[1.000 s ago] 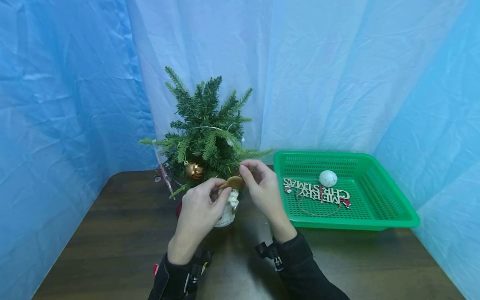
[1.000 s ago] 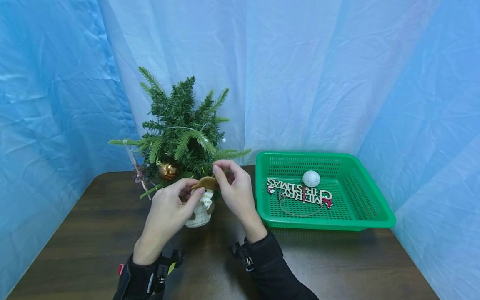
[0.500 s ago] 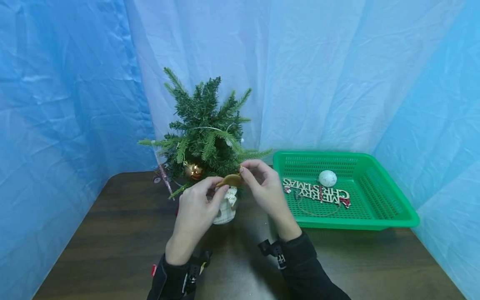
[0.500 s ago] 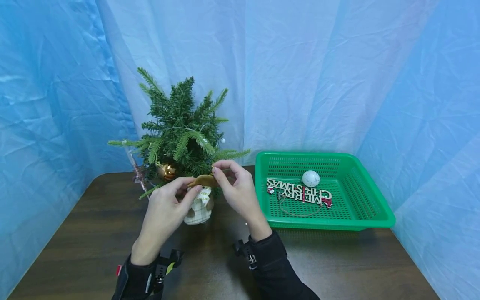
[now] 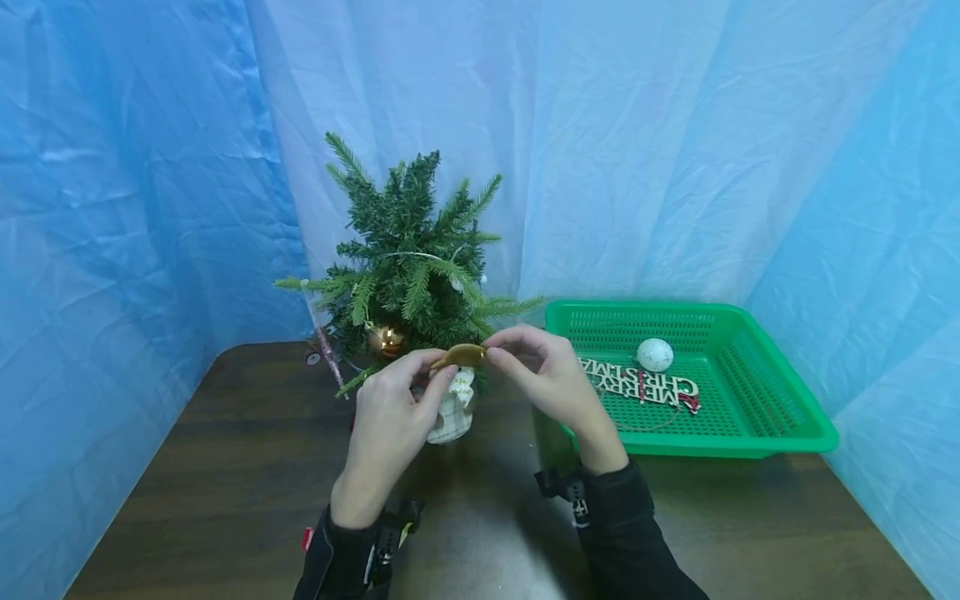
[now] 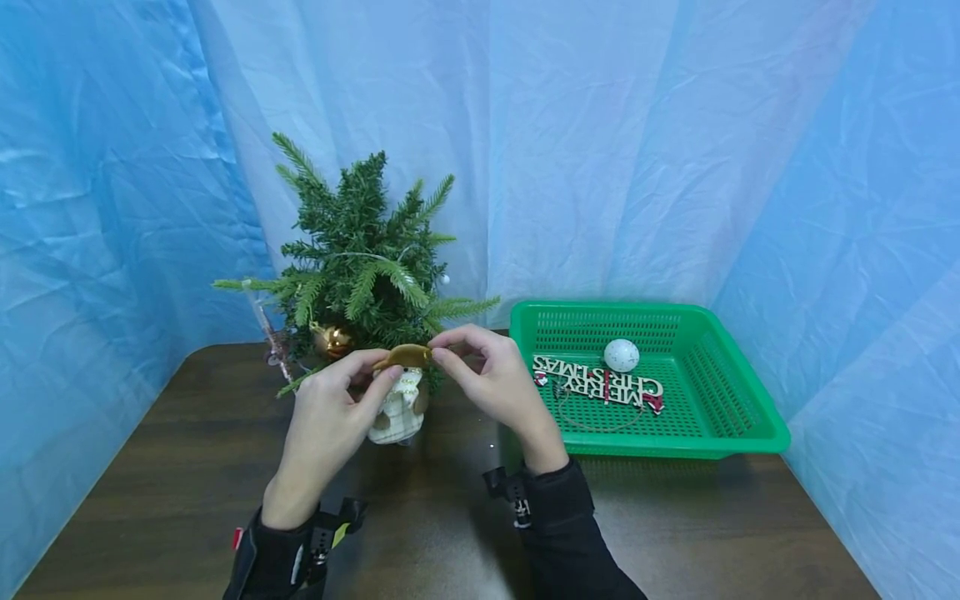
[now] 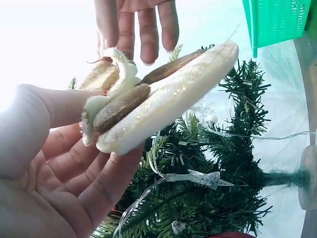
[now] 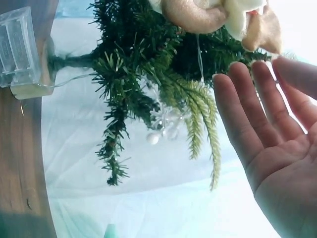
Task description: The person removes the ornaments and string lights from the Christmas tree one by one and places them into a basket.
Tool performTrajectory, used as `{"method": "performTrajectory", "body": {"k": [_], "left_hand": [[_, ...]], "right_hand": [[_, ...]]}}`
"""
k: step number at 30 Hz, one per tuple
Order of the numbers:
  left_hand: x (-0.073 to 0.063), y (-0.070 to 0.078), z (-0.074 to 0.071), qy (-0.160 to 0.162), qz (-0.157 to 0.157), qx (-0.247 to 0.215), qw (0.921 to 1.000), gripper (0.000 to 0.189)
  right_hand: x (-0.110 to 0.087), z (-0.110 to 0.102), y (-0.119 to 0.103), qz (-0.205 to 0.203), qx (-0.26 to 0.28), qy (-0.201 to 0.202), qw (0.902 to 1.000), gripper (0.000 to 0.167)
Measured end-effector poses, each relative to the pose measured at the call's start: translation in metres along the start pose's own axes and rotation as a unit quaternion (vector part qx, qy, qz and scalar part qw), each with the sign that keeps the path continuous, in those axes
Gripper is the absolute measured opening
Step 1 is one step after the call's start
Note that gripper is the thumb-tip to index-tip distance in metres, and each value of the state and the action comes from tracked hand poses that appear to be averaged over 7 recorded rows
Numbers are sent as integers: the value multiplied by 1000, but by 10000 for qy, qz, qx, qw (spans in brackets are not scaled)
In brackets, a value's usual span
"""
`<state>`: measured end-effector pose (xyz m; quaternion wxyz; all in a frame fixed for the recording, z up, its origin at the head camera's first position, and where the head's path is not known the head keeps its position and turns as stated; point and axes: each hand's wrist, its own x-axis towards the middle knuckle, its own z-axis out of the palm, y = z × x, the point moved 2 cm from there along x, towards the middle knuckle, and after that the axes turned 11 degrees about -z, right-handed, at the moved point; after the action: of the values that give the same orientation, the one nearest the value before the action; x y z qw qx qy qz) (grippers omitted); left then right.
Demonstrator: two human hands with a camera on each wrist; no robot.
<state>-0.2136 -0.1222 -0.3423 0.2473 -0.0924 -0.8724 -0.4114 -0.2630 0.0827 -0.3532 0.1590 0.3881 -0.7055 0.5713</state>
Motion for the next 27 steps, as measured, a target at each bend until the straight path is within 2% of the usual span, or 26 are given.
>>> {"method": "performTrajectory", "body": {"k": [11, 27], "left_hand": [[0, -1, 1, -19, 81, -142, 9999, 19], [0, 2, 1, -109, 376, -399, 9984, 18]], "right_hand": [[0, 3, 4, 108, -214, -445, 9987, 23], [0, 4, 2, 275, -86, -657, 9974, 23]]}}
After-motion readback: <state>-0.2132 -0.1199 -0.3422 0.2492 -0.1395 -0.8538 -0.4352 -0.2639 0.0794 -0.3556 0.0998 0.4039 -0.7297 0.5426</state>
